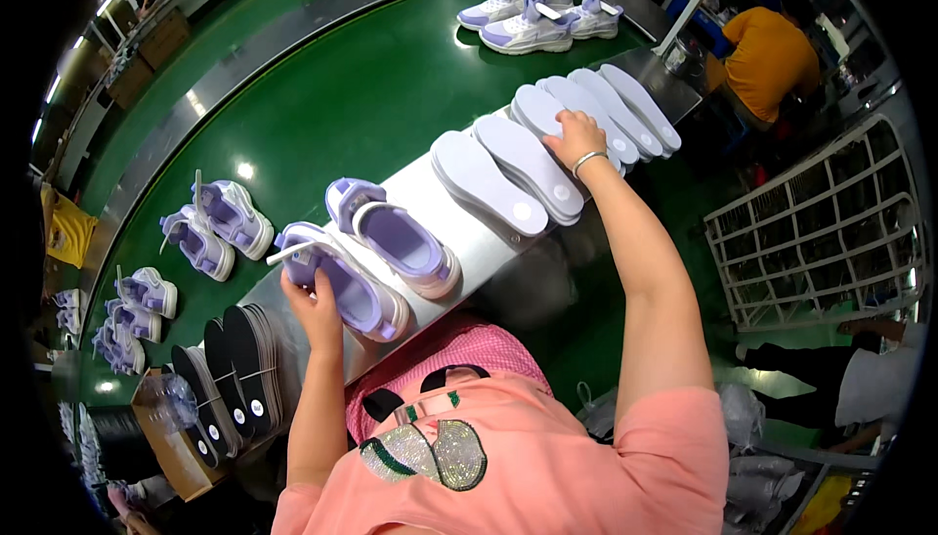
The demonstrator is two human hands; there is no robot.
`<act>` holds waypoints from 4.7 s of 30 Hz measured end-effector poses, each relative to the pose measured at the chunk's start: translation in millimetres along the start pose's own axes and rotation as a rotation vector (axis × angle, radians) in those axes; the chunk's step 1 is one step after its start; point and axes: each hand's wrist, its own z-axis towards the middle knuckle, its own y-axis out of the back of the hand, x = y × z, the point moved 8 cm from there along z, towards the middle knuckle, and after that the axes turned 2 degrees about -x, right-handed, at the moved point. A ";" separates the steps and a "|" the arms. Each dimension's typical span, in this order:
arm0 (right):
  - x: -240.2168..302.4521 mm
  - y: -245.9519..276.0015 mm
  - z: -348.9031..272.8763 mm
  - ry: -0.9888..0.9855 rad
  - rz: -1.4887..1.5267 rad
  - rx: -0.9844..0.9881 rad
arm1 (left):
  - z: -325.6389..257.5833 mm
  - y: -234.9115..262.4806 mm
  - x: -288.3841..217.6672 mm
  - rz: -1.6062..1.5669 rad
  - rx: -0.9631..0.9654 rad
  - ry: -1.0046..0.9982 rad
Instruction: The person picks up white insoles from a stack on a table and inserts them into purple and white shoes moving along an industrial conveyor belt, using their hands to smooth the insoles inside the shoes.
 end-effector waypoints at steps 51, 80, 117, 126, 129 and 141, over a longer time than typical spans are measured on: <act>311.4 54.3 -194.0 1.169 -0.089 0.275 | -10.9 10.1 -17.2 0.125 -0.122 -0.077; 312.9 -116.2 -203.1 1.243 -0.759 0.791 | -20.8 0.4 -0.3 -0.037 -0.055 -0.052; 295.0 -8.4 -227.5 1.105 -0.147 0.889 | -27.7 3.4 -9.1 -0.108 0.066 0.238; 297.0 -13.3 -226.5 1.047 -0.010 0.952 | -12.9 2.2 -2.6 -0.104 0.058 0.148; 293.5 45.7 -207.3 1.091 0.689 0.426 | -0.2 35.4 -21.3 0.003 -0.017 0.055; 214.4 19.1 -166.2 0.666 0.429 0.423 | -39.2 -2.7 -110.8 0.385 0.010 -0.597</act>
